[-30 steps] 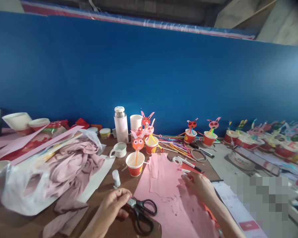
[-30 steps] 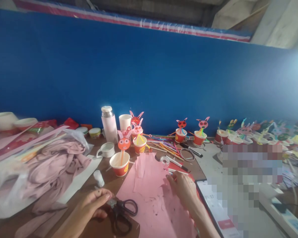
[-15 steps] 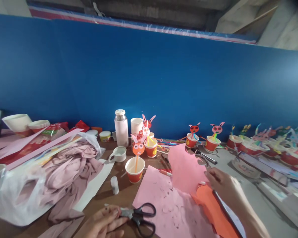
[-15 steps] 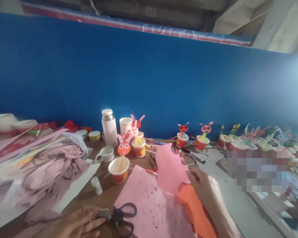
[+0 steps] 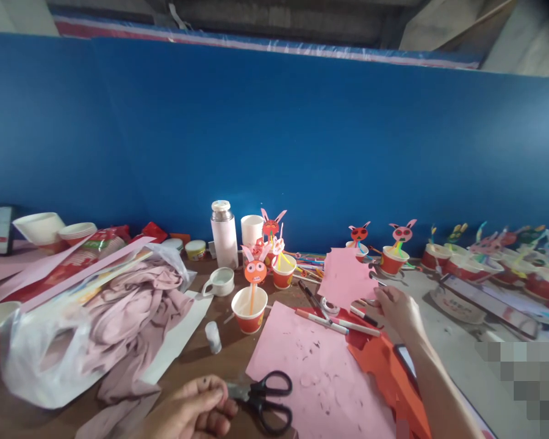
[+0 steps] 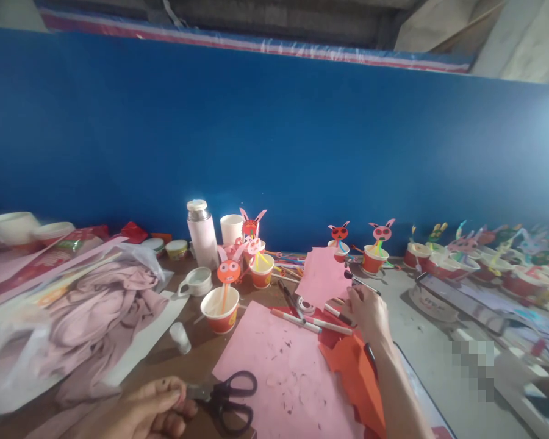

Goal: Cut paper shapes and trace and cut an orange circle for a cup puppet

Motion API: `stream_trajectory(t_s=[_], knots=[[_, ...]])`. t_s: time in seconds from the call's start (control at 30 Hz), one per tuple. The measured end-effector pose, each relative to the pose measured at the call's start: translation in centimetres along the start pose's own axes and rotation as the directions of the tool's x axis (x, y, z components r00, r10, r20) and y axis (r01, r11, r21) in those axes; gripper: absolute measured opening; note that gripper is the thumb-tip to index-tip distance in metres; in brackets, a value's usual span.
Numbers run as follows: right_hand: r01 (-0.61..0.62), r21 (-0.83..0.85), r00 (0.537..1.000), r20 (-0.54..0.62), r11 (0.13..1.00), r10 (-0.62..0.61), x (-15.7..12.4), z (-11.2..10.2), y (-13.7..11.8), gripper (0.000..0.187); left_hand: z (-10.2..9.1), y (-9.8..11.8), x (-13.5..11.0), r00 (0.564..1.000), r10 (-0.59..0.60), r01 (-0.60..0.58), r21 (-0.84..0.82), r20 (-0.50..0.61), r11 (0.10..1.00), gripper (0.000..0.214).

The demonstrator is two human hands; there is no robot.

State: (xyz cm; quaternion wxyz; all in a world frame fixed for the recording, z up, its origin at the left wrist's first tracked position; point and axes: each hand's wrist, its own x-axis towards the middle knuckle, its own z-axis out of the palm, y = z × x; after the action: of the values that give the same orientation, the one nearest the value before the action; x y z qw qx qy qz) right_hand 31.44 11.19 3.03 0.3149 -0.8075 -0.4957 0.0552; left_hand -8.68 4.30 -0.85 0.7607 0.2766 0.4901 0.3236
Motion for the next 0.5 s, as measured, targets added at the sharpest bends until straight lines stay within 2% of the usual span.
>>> stream_trajectory(t_s=[0.07,0.17,0.23,0.3,0.37,0.4,0.5], knots=[[-0.018,-0.004,0.999,-0.027,1.000,0.018,0.0,0.4,0.3,0.025,0.1,0.3,-0.2,0.999,-0.019,0.017,-0.047,-0.032,0.999,0.044],[-0.014,-0.031,0.998,-0.057,0.999,0.012,-0.9,0.3,0.0,0.032,0.1,0.6,-0.8,0.997,-0.049,0.045,-0.084,-0.053,0.995,0.045],[0.050,-0.039,0.999,-0.003,0.998,-0.051,-2.1,0.2,-1.0,0.033,0.2,0.7,-1.3,0.999,-0.025,0.023,-0.064,-0.043,0.998,0.040],[0.158,-0.012,0.981,0.112,0.987,-0.156,-3.9,0.4,-2.5,0.029,0.6,0.8,-1.7,0.999,0.033,-0.033,-0.015,-0.005,0.999,0.033],[0.271,0.031,0.929,0.254,0.962,-0.270,-6.1,0.9,-4.2,0.026,1.6,1.1,-1.7,0.994,0.097,-0.099,0.040,0.059,0.994,0.030],[0.328,0.056,0.887,0.327,0.943,-0.328,-7.2,1.2,-4.9,0.023,2.4,1.2,-1.5,0.988,0.121,-0.127,0.062,0.098,0.990,0.030],[0.452,0.123,0.759,0.468,0.883,-0.454,-10.1,2.5,-6.4,0.020,5.2,1.7,-0.1,0.968,0.229,-0.238,0.081,0.102,0.968,0.031]])
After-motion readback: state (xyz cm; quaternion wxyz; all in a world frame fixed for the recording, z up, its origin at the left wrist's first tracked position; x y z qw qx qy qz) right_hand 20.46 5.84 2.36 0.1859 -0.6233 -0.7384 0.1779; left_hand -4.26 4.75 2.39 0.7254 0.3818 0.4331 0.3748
